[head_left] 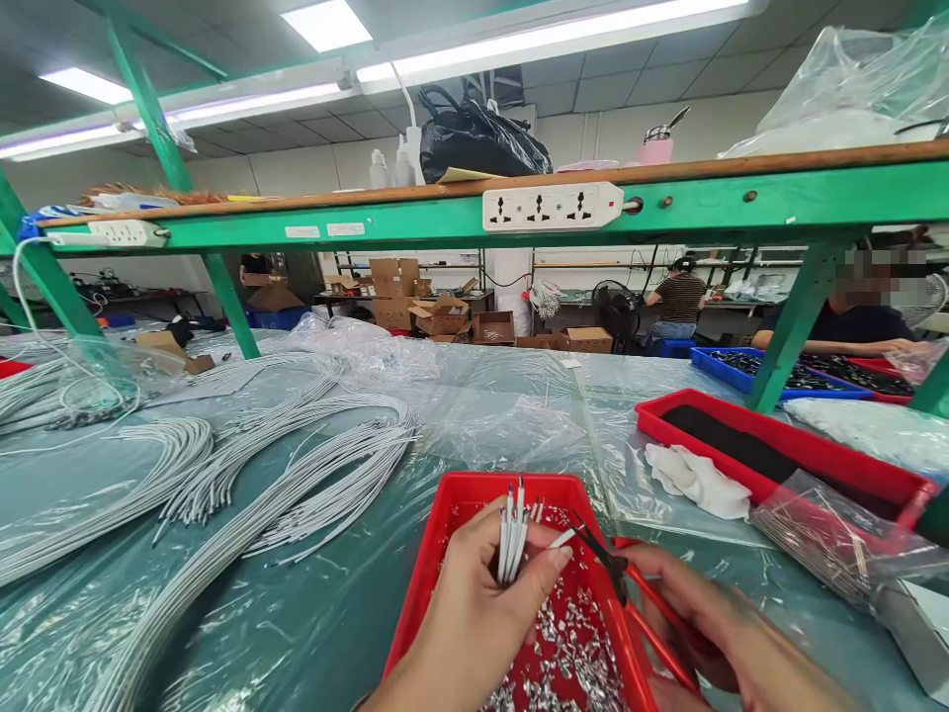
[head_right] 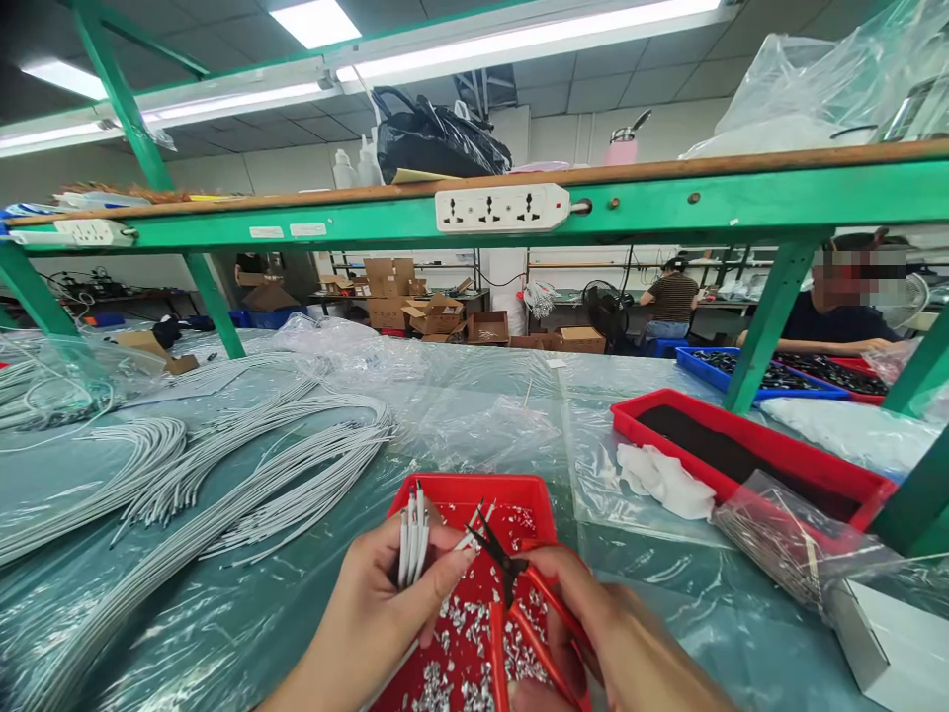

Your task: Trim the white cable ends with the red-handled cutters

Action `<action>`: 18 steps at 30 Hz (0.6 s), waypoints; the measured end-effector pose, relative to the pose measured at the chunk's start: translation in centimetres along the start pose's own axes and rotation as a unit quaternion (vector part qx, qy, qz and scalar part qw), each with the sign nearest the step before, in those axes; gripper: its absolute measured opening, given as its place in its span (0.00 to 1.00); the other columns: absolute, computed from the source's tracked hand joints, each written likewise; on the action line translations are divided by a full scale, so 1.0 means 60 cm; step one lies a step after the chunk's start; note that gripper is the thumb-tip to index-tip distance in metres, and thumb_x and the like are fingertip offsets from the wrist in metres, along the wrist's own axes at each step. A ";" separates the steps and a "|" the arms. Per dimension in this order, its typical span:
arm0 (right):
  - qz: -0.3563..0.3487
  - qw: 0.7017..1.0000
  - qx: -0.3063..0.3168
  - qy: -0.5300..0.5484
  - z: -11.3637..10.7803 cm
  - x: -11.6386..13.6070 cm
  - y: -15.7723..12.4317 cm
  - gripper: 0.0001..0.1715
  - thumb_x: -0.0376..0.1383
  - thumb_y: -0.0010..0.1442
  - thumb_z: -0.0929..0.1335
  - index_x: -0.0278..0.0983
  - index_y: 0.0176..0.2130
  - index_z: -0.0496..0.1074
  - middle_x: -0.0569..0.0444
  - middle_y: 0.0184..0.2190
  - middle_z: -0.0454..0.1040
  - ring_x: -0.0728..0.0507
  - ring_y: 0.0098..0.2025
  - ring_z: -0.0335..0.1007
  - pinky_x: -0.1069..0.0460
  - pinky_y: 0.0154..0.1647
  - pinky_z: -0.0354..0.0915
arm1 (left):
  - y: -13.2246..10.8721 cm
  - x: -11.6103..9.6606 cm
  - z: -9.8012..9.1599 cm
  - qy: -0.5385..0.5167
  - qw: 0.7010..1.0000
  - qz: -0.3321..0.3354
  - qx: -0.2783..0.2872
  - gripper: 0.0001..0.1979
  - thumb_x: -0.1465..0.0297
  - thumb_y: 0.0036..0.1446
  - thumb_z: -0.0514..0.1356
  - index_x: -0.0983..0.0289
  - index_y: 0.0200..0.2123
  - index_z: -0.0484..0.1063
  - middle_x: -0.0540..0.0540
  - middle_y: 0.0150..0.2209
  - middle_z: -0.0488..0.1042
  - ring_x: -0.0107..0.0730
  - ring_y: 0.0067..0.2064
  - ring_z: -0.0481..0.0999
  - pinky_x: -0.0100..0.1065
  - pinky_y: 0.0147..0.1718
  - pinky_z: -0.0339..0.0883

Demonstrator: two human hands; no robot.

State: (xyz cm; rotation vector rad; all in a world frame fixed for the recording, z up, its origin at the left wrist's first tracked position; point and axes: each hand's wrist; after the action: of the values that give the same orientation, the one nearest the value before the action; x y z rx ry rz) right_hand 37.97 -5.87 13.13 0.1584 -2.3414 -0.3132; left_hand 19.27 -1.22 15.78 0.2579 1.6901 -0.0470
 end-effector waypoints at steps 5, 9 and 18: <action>-0.017 0.998 -0.061 0.001 0.004 0.025 0.008 0.36 0.52 0.51 0.63 0.35 0.54 0.67 0.44 0.32 0.73 0.41 0.38 0.71 0.52 0.38 0.69 | 0.003 0.011 -0.003 0.011 1.000 0.011 0.015 0.10 0.63 0.50 0.60 0.65 0.29 0.69 0.46 0.16 0.57 0.20 0.18 0.57 0.28 0.19 0.50; -0.023 0.997 -0.074 0.016 0.005 0.029 0.007 0.34 0.51 0.52 0.63 0.36 0.53 0.68 0.45 0.30 0.73 0.41 0.38 0.71 0.53 0.38 0.69 | 0.007 0.012 -0.004 0.010 1.000 0.013 0.020 0.10 0.63 0.50 0.59 0.66 0.29 0.69 0.47 0.17 0.58 0.21 0.19 0.59 0.29 0.21 0.52; -0.203 0.968 -0.065 -0.130 -0.018 -0.006 -0.002 0.22 0.42 0.57 0.63 0.40 0.50 0.71 0.53 0.37 0.75 0.49 0.34 0.74 0.63 0.33 0.68 | 0.023 0.026 -0.006 -0.059 0.996 0.002 0.065 0.12 0.65 0.45 0.63 0.68 0.28 0.68 0.51 0.19 0.66 0.21 0.22 0.63 0.26 0.24 0.58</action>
State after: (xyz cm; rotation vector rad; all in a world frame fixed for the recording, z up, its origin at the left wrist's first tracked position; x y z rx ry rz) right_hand 38.97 -6.11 13.61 0.5657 -2.5235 -0.7242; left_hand 19.03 0.41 14.48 0.3486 1.5703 -0.1666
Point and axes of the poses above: each hand's wrist, its own y-axis towards the middle knuckle, its own z-axis out of the palm, x = y × z
